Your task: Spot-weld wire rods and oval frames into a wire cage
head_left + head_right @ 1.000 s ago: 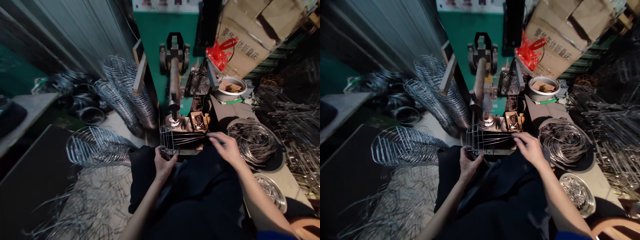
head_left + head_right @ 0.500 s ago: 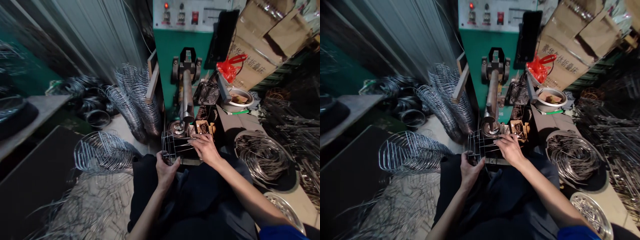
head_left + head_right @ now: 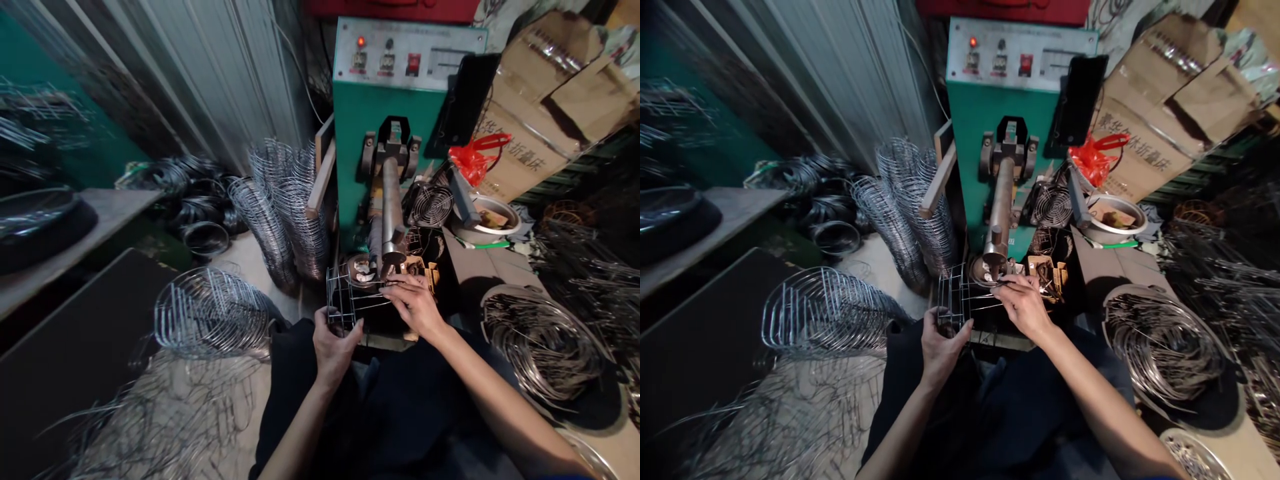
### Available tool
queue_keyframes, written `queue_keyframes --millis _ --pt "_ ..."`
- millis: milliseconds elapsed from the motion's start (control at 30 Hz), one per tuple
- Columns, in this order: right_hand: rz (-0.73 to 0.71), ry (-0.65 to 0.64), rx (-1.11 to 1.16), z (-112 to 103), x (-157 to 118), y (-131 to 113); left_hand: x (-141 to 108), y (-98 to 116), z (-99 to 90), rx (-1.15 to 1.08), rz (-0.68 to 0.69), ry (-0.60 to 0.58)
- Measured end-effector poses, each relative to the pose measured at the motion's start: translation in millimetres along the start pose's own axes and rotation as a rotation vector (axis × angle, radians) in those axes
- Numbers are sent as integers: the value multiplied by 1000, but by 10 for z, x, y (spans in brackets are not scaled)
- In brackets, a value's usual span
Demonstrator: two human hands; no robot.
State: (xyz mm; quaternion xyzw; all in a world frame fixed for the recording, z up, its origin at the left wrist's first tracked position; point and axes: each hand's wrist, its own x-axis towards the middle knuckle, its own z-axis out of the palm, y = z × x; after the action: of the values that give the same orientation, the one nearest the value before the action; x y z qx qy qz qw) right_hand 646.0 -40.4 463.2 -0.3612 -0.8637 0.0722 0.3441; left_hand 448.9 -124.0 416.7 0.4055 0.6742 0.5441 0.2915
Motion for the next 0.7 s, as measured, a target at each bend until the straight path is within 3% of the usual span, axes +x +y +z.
queue_keyframes --millis 300,500,700 --pt "-3 27 -19 47 49 22 94 -45 24 32 26 -1" --pt "39 91 -25 14 4 77 119 51 -39 81 16 -34" --pt "92 127 -52 29 41 228 343 129 -12 109 37 -70"
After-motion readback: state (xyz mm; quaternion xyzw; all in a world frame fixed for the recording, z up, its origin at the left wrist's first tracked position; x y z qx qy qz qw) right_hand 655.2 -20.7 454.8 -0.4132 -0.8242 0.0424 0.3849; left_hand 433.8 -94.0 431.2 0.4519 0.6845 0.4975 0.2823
